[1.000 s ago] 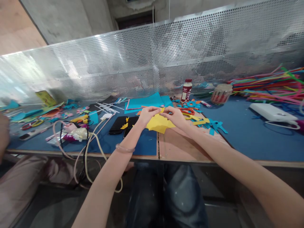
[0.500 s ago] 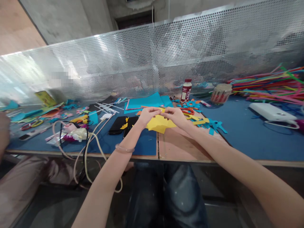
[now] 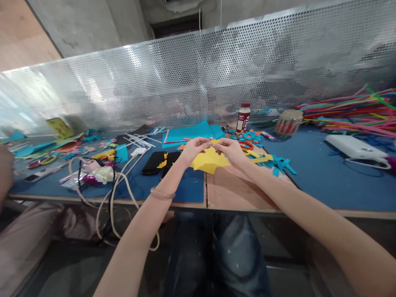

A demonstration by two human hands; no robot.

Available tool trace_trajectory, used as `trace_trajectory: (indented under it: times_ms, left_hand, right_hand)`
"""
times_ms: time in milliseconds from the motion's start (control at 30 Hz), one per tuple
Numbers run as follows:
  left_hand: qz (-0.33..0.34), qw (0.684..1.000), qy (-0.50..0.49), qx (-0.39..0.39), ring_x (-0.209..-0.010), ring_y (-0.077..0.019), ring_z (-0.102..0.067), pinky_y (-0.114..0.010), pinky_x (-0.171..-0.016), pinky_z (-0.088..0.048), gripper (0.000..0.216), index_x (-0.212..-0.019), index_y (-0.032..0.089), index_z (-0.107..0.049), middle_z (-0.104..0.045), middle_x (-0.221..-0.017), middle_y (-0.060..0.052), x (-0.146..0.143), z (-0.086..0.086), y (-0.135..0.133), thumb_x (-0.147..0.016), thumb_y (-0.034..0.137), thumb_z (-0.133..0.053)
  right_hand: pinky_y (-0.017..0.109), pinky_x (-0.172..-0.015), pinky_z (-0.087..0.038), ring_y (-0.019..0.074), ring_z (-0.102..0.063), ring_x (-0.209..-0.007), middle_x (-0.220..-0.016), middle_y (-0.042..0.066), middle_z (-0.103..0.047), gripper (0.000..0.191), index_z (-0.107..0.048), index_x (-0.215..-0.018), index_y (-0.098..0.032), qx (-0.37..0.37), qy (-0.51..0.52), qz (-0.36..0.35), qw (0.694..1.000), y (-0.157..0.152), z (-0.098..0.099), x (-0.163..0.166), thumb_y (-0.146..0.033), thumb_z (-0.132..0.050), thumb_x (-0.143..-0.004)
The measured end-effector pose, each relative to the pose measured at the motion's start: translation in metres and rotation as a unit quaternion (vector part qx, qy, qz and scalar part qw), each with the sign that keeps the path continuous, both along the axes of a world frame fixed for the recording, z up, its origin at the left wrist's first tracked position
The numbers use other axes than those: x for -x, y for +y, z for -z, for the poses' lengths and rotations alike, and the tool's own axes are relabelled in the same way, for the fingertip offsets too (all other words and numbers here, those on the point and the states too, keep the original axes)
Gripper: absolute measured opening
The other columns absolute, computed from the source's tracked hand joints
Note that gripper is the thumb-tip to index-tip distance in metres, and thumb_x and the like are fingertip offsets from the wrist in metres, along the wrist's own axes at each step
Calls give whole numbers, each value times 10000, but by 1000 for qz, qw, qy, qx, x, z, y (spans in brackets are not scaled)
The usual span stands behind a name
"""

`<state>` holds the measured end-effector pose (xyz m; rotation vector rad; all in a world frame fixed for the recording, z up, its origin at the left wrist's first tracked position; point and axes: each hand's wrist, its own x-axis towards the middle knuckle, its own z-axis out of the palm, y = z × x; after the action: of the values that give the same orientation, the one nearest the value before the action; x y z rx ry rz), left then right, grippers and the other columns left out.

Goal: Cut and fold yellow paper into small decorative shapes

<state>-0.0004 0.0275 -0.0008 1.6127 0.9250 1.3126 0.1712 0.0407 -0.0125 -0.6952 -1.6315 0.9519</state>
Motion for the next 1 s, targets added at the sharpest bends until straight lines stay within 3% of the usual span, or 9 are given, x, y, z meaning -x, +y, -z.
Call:
trace_trajectory:
  times_ms: [333, 600, 1000]
  left_hand:
    - [14, 1000, -16, -22, -792, -133, -585, -272, -715, -433, 324, -889, 140, -613, -658, -883, -77, 1, 4, 5, -646, 333, -707]
    - [-28, 999, -14, 6, -804, -147, -594, -286, -734, -439, 342, -908, 147, -626, -668, -872, -73, 0, -1, 1, -648, 359, -692]
    - [-15, 1000, -11, -7, -808, -144, -591, -280, -726, -442, 317, -907, 145, -613, -659, -882, -81, 1, 2, 5, -665, 337, -685]
  right_hand:
    - [244, -532, -390, 104, -489, -545, -598, 1, -561, 342, -585, -624, -164, 16, 8, -8, 1000, 0, -1, -1, -486, -698, -632]
    - [250, -564, -413, 107, -496, -577, -659, 6, -583, 293, -656, -741, -164, 5, -17, -38, 999, -4, -8, -4, -436, -704, -642]
    - [253, -557, -431, 114, -512, -587, -688, 26, -599, 285, -675, -750, -164, 31, 17, -14, 999, 1, 0, -1, -432, -696, -655]
